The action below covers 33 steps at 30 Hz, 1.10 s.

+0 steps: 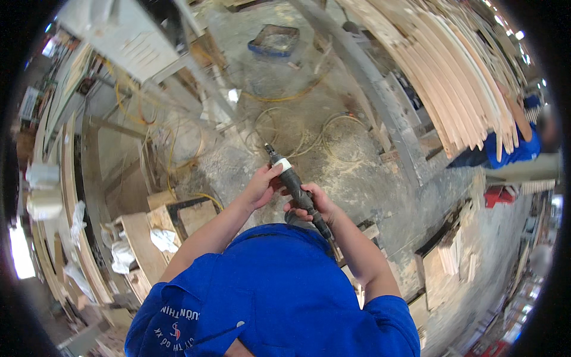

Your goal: The person uses a pneumatic drill to fasten wooden pieces together. They wipe their hands with a cloth and then wrap the drill's air hose with tape. Finally, they pick up and inspect several finished wooden chair legs.

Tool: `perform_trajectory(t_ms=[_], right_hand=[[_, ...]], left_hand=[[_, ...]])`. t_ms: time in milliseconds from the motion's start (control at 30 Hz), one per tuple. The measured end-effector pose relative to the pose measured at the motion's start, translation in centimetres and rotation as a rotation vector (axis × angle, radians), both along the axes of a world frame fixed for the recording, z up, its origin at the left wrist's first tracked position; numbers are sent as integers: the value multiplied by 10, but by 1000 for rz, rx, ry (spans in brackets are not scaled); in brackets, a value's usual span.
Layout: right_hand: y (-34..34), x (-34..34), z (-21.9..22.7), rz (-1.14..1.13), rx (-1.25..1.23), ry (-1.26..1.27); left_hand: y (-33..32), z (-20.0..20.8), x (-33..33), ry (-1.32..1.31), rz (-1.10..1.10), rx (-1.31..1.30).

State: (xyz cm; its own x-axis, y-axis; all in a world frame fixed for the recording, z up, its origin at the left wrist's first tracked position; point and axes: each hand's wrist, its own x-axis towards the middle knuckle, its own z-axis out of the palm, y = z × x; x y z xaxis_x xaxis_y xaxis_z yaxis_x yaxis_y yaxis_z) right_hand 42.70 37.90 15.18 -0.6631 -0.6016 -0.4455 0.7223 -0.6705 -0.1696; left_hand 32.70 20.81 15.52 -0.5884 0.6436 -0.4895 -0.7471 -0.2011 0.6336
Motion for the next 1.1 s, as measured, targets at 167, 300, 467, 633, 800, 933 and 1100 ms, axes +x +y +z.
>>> perform_trajectory(t_ms=[167, 300, 467, 633, 800, 933, 1100], right_hand=[[47, 0, 17, 169, 1155, 251], [74, -5, -13, 49, 1525, 509], [99, -42, 27, 51, 739, 187], [110, -94, 23, 91, 355, 72], [113, -146, 5, 38, 171, 73], [105, -212, 4, 6, 1155, 218], [96, -266, -18, -108, 1816, 324]], left_hand=[[56, -21, -29, 92, 48, -253], [99, -7, -41, 224, 41, -427], [121, 0, -83, 59, 79, -35], [142, -15, -132, 0, 38, 159], [148, -15, -197, -47, -101, 263], [149, -34, -268, 46, 28, 175], [145, -44, -339, 38, 119, 5]])
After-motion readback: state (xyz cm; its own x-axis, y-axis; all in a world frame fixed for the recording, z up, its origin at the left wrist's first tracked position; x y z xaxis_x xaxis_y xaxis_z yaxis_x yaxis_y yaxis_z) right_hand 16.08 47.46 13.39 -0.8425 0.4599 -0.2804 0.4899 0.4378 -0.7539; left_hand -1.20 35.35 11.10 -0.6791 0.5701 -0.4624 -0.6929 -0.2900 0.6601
